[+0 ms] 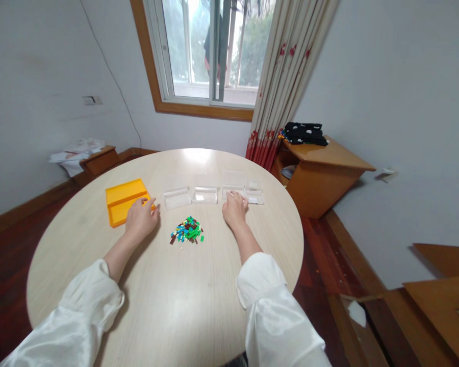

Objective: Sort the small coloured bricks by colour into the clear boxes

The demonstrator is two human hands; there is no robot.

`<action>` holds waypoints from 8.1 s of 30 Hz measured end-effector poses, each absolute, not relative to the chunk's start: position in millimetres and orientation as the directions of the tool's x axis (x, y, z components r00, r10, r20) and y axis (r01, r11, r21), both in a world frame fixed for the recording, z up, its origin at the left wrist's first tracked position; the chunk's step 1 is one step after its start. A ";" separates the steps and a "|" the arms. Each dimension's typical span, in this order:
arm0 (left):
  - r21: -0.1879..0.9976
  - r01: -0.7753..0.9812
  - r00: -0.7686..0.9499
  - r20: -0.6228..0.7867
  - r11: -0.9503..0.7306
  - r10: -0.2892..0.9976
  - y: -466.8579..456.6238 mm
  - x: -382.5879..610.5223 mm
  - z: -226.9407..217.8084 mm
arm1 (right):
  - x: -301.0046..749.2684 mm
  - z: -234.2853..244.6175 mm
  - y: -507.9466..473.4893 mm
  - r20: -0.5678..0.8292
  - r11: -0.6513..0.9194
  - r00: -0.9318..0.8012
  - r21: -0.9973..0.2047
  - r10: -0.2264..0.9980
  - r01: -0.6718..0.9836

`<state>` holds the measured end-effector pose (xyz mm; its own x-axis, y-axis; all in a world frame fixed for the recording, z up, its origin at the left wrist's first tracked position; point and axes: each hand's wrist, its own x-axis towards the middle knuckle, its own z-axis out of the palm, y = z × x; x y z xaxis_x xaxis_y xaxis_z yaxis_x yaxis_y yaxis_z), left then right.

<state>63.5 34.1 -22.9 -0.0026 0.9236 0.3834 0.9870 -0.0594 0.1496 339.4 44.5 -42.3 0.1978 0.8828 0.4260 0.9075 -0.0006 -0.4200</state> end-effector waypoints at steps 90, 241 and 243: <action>0.229 0.952 0.149 0.235 -0.203 0.960 43.2 56.0 -29.3 | 322.3 -40.1 43.0 0.353 0.206 -0.047 -0.430 0.934 0.879; 0.642 0.551 0.566 0.181 -0.533 0.804 28.0 79.3 -32.7 | 261.8 -38.8 3.9 0.306 0.347 -0.248 -0.927 0.919 0.145; 0.662 0.539 0.560 0.181 -0.521 0.809 28.3 79.6 -33.4 | 263.9 -37.5 4.0 0.343 0.391 -0.228 -0.895 0.911 0.216</action>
<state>79.6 28.3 -33.4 0.5599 0.8087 0.1806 0.5387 -0.5208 0.6623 263.9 4.0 -37.5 -0.2276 0.9112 0.3435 0.2160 0.3912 -0.8946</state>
